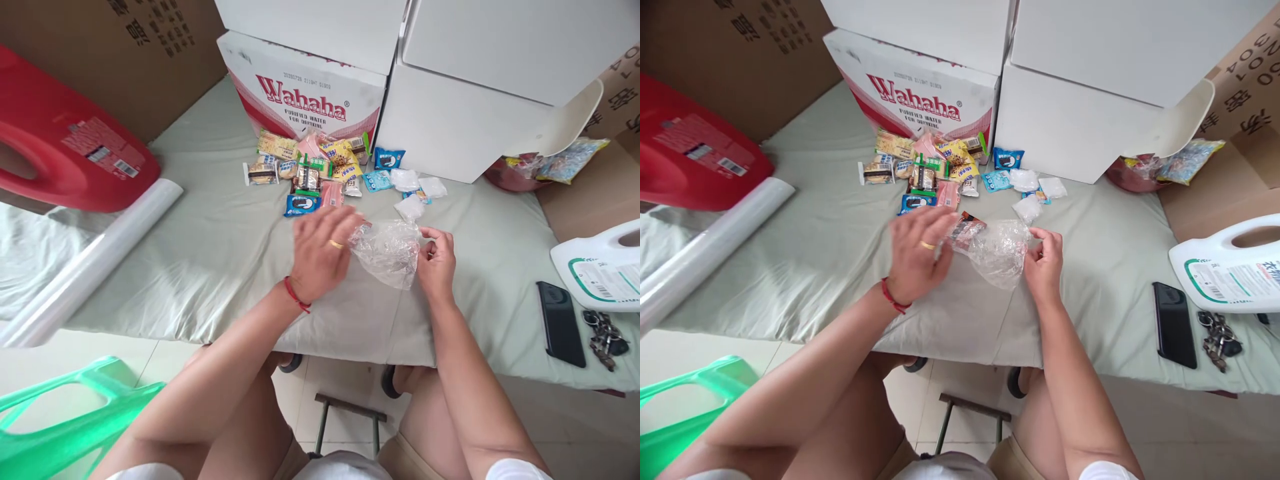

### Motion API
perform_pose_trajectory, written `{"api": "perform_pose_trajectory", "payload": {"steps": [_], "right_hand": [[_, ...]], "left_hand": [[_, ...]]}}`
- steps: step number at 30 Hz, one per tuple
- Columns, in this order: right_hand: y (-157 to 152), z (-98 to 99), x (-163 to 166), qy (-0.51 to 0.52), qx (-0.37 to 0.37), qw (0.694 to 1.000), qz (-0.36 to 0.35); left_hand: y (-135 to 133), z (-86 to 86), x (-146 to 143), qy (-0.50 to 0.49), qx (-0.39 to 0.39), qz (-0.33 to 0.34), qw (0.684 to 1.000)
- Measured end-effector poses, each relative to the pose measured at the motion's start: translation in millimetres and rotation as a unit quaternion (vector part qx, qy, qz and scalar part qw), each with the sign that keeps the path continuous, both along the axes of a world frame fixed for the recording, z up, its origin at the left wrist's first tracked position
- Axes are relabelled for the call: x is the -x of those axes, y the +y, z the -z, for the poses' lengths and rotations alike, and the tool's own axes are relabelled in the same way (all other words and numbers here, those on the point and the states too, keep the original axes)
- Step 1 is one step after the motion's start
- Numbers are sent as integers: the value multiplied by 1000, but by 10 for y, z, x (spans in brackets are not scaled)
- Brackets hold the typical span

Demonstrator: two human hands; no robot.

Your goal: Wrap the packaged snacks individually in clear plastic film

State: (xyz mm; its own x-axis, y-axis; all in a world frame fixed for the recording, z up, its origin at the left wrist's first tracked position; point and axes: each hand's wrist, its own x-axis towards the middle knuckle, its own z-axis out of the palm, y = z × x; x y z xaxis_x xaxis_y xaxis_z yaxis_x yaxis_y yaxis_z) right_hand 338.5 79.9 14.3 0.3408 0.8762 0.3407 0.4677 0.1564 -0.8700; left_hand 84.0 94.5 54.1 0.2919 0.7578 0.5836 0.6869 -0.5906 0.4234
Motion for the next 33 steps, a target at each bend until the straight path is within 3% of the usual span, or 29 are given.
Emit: {"api": "perform_pose_trajectory", "payload": {"steps": [2, 4, 10, 19, 25, 33], "right_hand": [[-70, -52, 70, -83, -25, 994, -66], [-144, -103, 125, -123, -38, 983, -130], [-296, -153, 191, -142, -66, 955, -253], [-203, -118, 193, -81, 74, 955, -274], [-147, -137, 29, -45, 72, 959, -269], [-227, -201, -463, 40, 65, 970, -231]], "left_hand": [[-16, 15, -143, 28, 19, 50, 998], [-11, 33, -217, 26, 34, 59, 997], [38, 107, -190, 16, 124, 55, 991], [-25, 132, -100, -10, 163, 143, 976], [-144, 150, 174, -42, 194, 169, 966], [-172, 98, 614, -58, 254, 206, 943]]}}
